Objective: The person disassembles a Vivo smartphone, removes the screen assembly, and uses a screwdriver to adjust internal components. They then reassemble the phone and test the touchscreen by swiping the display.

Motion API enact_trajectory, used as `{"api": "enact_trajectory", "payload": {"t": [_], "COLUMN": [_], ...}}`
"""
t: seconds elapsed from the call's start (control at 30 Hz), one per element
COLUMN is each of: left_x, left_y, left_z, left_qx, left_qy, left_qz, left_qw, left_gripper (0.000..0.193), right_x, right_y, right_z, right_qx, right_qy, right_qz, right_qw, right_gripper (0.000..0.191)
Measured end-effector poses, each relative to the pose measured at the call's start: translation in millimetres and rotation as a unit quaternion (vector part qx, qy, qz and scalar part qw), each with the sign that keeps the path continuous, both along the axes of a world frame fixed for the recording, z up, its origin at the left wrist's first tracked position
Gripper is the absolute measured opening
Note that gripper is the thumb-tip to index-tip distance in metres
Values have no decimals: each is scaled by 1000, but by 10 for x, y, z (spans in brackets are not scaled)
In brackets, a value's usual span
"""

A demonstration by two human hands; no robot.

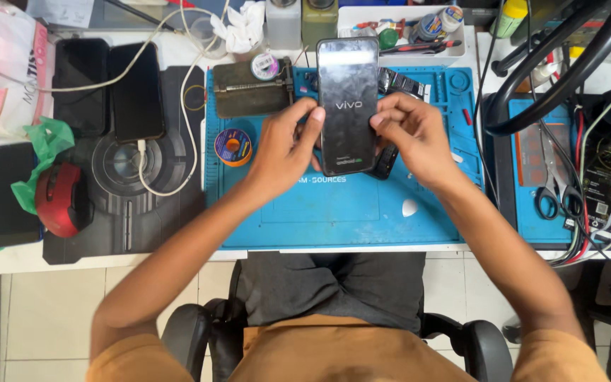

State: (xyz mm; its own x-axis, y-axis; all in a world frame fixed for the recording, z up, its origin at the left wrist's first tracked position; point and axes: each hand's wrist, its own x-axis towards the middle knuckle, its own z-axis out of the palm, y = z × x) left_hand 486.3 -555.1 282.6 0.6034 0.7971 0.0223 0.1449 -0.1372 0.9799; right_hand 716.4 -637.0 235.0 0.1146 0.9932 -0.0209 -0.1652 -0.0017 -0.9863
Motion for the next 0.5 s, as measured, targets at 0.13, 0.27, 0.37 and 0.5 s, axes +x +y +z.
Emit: {"api": "enact_trajectory", "payload": {"t": [0.13,0.27,0.37,0.5], "left_x": [36,103,116,103], "left_y": [320,360,367,388], "left_z": [-153,-405,-505,-538], "left_qx": [162,180,172,166], "left_qy": [1,-37,-43,-36], "left_qz": [-12,5,15,28], "left_qw": [987,983,984,985], "left_gripper": [22,21,21,21], "right_x": [-118,-138,-91,-137], "right_y": [167,116,80,76], "right_z": [-32,-11,92,285], "right_qx": [-10,-44,-47,-105], "right_qy": [3,-5,-39,-46], "right_qz": [8,1,-4,-26], "right_qw": [1000,999,998,993], "right_gripper": [9,11,14,17]}}
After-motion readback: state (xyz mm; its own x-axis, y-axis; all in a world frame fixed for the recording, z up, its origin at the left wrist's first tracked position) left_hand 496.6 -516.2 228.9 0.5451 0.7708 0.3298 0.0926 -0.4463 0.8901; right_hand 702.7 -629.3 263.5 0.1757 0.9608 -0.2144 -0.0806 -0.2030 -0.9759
